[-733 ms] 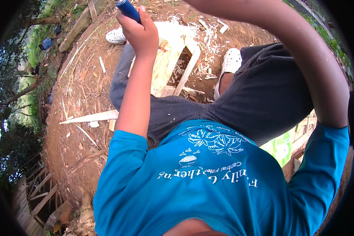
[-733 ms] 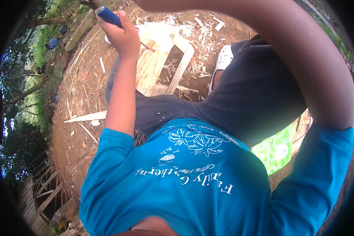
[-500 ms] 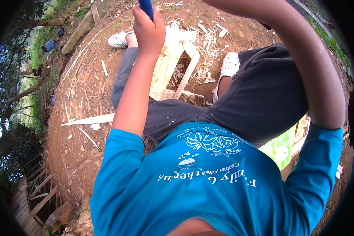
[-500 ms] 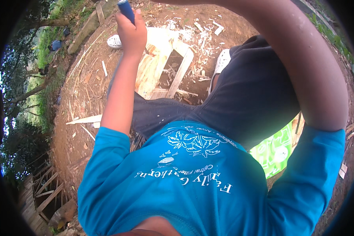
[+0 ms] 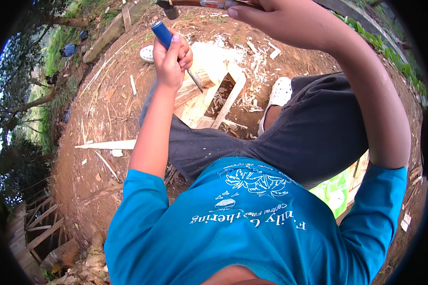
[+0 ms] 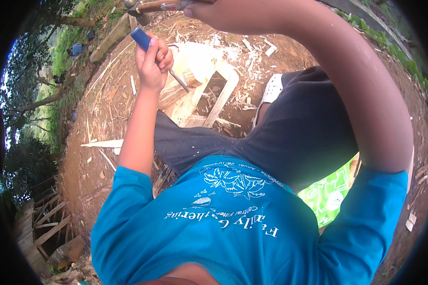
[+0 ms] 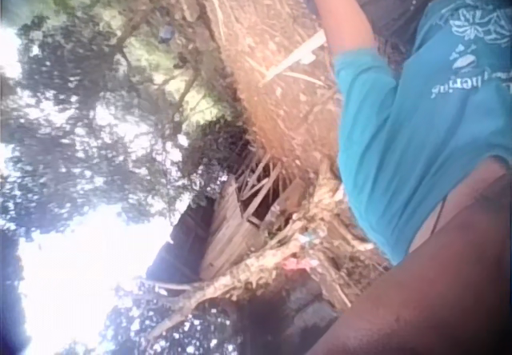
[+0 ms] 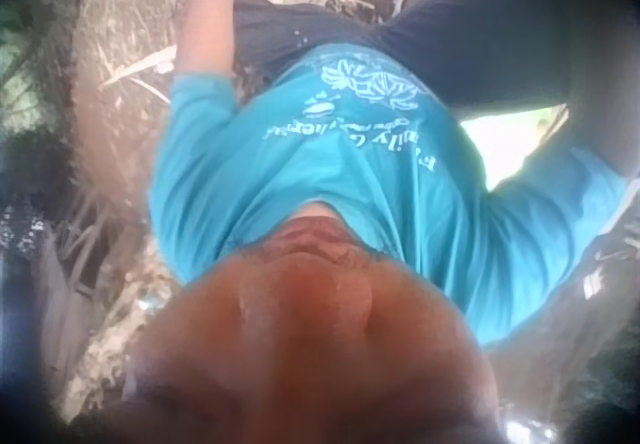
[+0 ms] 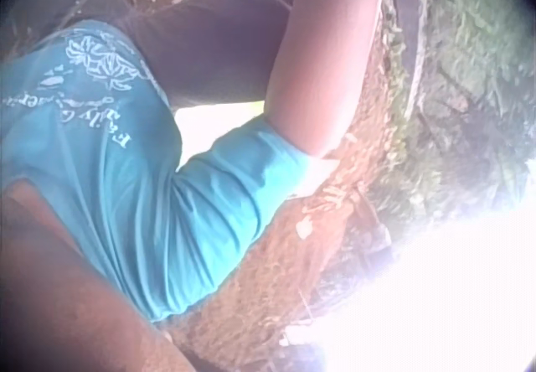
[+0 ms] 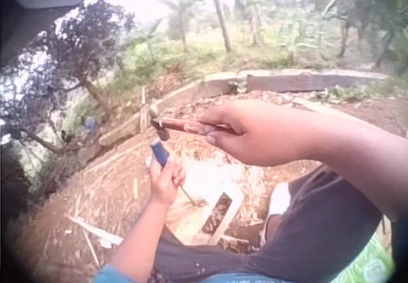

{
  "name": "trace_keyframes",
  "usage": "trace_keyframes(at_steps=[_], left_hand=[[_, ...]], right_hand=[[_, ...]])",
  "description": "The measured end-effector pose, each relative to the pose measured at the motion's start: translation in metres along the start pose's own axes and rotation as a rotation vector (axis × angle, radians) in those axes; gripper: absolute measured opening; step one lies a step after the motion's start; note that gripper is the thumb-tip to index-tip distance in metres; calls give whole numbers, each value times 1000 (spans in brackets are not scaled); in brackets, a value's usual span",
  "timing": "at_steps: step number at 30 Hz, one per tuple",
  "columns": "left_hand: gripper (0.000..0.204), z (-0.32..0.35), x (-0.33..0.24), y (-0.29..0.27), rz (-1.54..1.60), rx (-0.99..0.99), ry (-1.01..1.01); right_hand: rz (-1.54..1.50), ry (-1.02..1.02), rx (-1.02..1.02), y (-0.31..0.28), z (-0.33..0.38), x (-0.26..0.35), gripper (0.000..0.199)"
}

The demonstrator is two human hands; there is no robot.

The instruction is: The person carves a piece of wood using a small knife and then uses a chisel and hammer to create a rectangular hole.

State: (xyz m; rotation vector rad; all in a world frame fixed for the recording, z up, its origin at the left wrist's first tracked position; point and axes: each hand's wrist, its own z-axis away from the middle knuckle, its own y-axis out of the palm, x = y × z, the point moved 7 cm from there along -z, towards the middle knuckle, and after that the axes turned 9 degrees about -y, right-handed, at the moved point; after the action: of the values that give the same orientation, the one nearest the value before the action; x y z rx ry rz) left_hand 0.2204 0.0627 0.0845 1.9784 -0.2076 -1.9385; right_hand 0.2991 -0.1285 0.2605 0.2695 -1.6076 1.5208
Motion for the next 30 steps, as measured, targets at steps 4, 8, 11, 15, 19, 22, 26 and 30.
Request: trace_keyframes(at_steps=[4,8,11,15,19,22,26,30], left_hand=[[11,13,-22,4,40,-107,159],[18,11,-41,9,-176,-186,289],[21,12,-30,4,-226,-200,291],[22,15,-15,-5,-316,-244,296],[23,16,-11,-12,-277,-254,311],[24,15,-11,-13,-254,-214,309],[25,19,-10,-16,-166,-239,322],[26,25,-9,-24,-126,-258,364]], right_hand=[[-47,46,-37,2,-1,4,30],[-69,-92,-83,6,5,10,30],[-181,-74,-174,15,7,7,31],[-132,-88,-255,34,5,-49,44],[-144,-127,-254,44,3,-51,46],[-133,-109,-222,44,2,-45,46],[-172,-131,-228,34,-8,-22,43],[-184,-182,-257,18,-11,51,43]])
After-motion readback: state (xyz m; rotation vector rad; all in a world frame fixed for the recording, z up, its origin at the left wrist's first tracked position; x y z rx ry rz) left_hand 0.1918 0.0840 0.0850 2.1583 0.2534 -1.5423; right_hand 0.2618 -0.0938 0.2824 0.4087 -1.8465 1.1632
